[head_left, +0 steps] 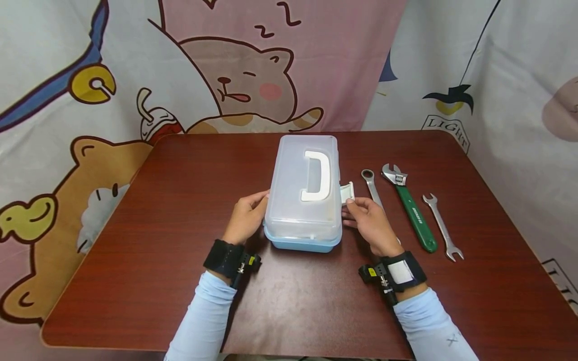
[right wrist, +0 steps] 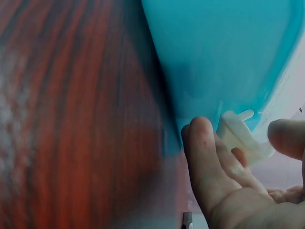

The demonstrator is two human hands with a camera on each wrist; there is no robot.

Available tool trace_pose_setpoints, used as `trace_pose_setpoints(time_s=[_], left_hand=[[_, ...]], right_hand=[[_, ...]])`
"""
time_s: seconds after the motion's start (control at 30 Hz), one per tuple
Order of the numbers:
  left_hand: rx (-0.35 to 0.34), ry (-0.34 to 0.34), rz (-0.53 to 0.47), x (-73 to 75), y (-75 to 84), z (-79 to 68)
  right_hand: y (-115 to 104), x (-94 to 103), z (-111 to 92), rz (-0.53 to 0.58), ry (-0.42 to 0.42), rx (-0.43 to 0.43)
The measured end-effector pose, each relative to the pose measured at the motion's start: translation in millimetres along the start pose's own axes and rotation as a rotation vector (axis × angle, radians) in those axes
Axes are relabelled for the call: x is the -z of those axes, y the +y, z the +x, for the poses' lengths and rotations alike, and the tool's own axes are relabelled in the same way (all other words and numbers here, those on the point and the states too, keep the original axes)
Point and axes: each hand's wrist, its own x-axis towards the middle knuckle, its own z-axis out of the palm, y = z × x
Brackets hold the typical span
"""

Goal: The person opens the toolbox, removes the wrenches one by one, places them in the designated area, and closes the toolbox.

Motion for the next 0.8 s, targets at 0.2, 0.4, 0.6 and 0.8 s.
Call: trace_pose_setpoints(time_s=[0.2,0.4,0.6,0.8], left_hand=[[-0.009,0.007,0.004,-0.3,0.0,-0.4],[-0.014,0.008,0.004,-0.3,-0.5,-1.2],[-0.024,0.012,0.007,-0.1,0.2,-1.1],[-0.009,0.011,0.002,-0.4,0.9,-1.0]], right_hand=[[-0.4,1.0,1.4,-0.023,-0.017,0.011],[0.2,3.6,0.7,-0.027,-0.007,0.013],[-2.0,3.8,0.1,-0.009,0.013,0.020],[-2.4,2.6,0.0,0.012,0.026,0.030]])
